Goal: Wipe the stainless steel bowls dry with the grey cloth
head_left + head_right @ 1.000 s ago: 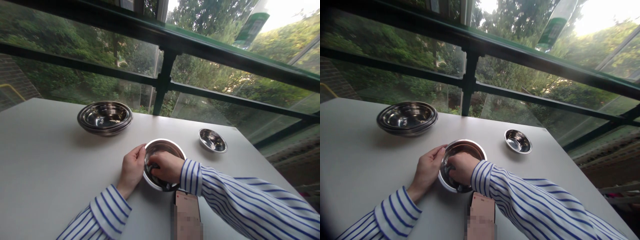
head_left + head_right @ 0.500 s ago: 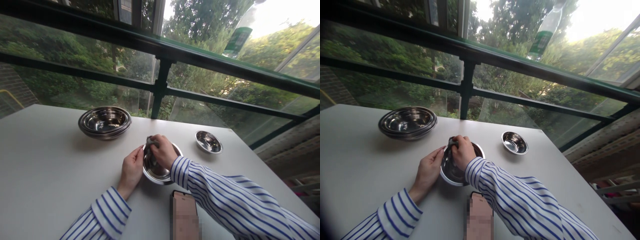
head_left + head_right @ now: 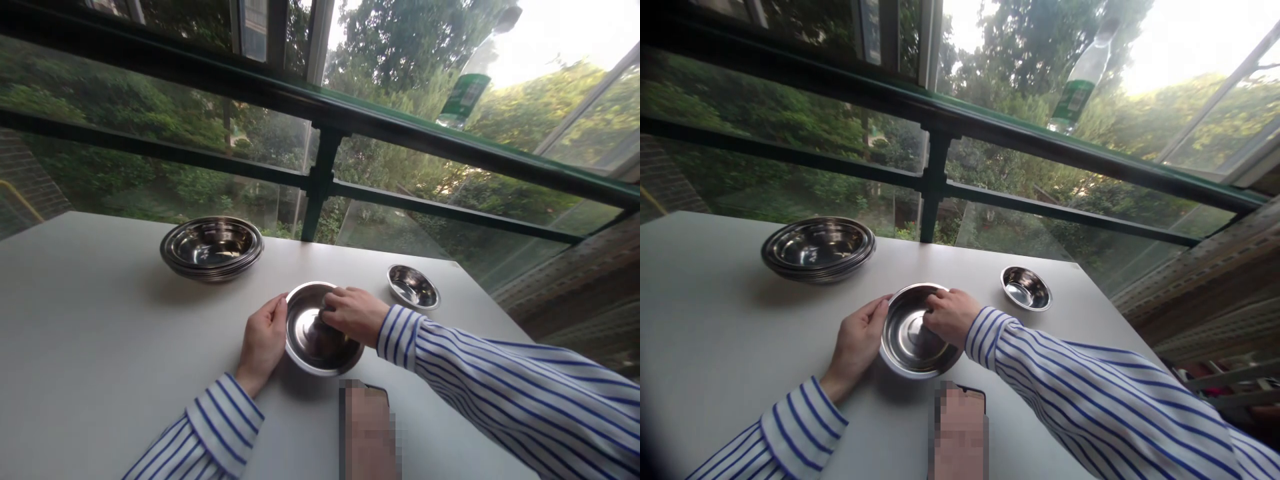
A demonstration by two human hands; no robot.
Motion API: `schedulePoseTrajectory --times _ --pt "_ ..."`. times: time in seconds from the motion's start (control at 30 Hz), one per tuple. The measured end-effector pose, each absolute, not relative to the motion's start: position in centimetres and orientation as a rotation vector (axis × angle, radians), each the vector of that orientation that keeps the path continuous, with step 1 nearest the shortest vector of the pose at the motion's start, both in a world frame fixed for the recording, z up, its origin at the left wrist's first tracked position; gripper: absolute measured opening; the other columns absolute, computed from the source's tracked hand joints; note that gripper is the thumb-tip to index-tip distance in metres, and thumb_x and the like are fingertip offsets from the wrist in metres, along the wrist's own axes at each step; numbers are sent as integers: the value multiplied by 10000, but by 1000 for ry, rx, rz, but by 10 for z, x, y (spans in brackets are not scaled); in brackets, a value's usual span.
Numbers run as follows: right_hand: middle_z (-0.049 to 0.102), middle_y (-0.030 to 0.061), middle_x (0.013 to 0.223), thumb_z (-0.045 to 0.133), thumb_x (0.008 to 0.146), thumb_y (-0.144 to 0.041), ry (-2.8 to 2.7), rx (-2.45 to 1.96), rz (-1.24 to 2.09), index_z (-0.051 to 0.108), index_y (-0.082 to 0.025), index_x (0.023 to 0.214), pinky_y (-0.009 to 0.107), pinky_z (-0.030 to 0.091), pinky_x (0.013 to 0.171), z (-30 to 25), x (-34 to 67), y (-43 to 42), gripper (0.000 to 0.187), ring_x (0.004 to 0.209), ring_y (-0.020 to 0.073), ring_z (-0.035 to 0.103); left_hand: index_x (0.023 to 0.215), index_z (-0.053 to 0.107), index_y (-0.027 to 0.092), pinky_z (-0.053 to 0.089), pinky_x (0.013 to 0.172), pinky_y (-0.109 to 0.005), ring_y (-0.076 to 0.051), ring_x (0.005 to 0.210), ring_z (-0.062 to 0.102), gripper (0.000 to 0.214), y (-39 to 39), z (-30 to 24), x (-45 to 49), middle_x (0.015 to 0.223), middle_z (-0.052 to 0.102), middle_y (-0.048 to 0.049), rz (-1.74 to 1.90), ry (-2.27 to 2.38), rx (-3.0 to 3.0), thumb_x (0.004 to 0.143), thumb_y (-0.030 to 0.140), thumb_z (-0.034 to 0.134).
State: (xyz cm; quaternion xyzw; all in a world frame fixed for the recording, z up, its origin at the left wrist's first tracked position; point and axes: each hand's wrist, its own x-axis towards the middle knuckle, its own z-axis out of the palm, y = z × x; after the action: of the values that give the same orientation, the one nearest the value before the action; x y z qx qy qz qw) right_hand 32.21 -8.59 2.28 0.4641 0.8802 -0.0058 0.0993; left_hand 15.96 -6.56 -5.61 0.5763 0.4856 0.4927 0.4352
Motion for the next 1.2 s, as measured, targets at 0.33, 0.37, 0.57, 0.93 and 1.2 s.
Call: schedulePoseTrajectory --times 0.33,0.37,0.57,0.93,1.2 --pt "642 134 773 539 728 -119 2540 1500 -223 656 -117 899 344 468 638 1 312 -82 208 707 233 609 948 673 143 460 774 -290 -209 852 631 343 -64 -59 159 922 706 -72 1244 1214 1409 792 386 487" --pt "650 103 731 568 696 -119 2534 1517 -305 667 -145 877 324 472 621 1 311 -86 208 672 221 615 942 673 145 461 765 -289 -209 842 631 340 -64 -59 159 910 708 -68 1243 1215 1395 790 388 489" --pt "648 37 980 518 792 -187 2744 1607 -735 581 -159 1072 181 444 797 15 303 -93 288 904 114 594 909 674 143 468 765 -305 -214 842 632 324 -65 -56 158 900 706 -75 1272 1207 1332 773 379 501" --pt "620 72 936 472 794 -230 2799 2440 -1606 586 -175 1011 314 487 752 -6 343 -152 252 837 169 597 991 636 114 451 829 -327 -224 957 602 417 -62 -60 153 1022 667 -125 1297 1228 1151 765 435 496" --pt "544 130 1105 440 811 -109 3094 1832 160 536 -200 1132 377 488 741 -11 336 -181 347 929 217 527 1003 617 131 482 476 -260 -156 524 608 336 -83 -47 149 651 670 -36 1106 1146 949 751 331 519"
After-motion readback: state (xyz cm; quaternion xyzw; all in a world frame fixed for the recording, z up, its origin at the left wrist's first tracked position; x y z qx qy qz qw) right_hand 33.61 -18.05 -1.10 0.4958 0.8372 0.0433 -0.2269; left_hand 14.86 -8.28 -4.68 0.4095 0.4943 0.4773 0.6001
